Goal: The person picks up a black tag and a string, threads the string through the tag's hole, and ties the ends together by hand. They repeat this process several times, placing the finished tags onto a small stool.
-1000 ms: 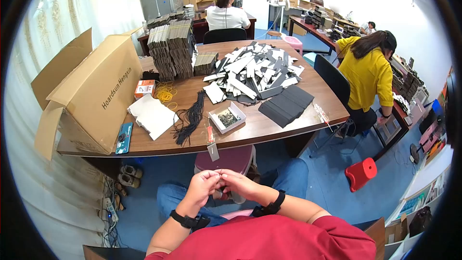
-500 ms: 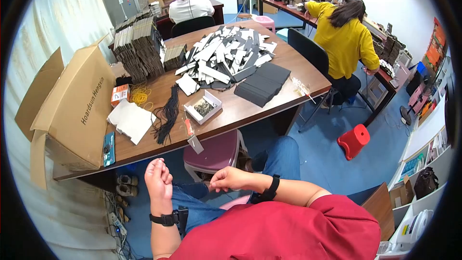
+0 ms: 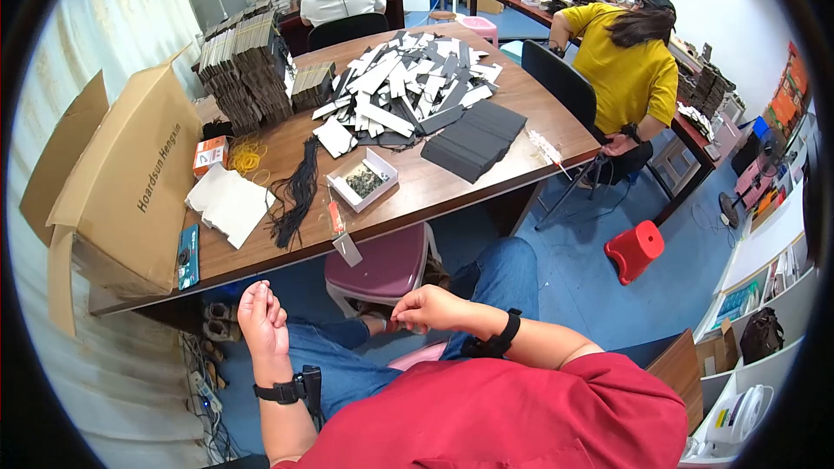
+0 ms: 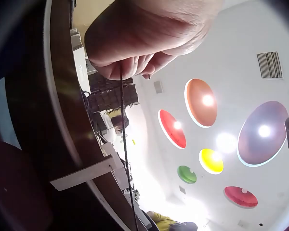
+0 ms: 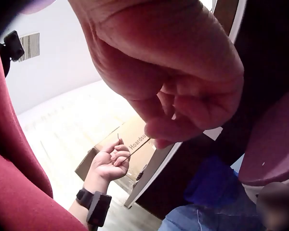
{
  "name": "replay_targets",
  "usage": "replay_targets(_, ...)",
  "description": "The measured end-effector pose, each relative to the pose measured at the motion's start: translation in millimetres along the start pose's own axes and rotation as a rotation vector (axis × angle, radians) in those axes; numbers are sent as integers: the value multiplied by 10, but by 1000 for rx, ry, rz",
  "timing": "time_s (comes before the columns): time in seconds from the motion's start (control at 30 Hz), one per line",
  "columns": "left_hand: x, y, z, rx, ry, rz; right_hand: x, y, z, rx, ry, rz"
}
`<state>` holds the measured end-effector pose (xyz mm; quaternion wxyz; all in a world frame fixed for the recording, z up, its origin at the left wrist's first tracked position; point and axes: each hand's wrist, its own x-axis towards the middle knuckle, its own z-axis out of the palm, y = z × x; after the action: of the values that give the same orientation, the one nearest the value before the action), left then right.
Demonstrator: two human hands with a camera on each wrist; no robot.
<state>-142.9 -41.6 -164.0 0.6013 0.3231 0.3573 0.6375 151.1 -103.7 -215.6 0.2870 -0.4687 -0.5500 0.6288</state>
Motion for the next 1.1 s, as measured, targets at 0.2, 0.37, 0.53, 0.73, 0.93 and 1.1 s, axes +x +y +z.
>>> replay_targets(0.2, -11, 3, 49, 85, 27, 46, -82, -16, -38, -280, 162, -32)
replay_targets(0.37, -5, -68, 12, 149, 48, 48, -126, -94, -50, -282, 208, -14)
replay_targets(0.53, -127, -363, 388, 147, -130, -149, -31, -290, 136, -522, 176, -354)
replay_targets(0.73, -195, -666, 562, 178, -228, -224, 37, -769, 286, -723, 238, -482)
replay_targets(0.93, -307, -684, 588, 136, -289, -307, 152, -841, 271, -666, 383, -441)
replay_targets(1.1, -299, -655, 563, 275, -289, -304, 180, -849, 233, -716, 429, -423)
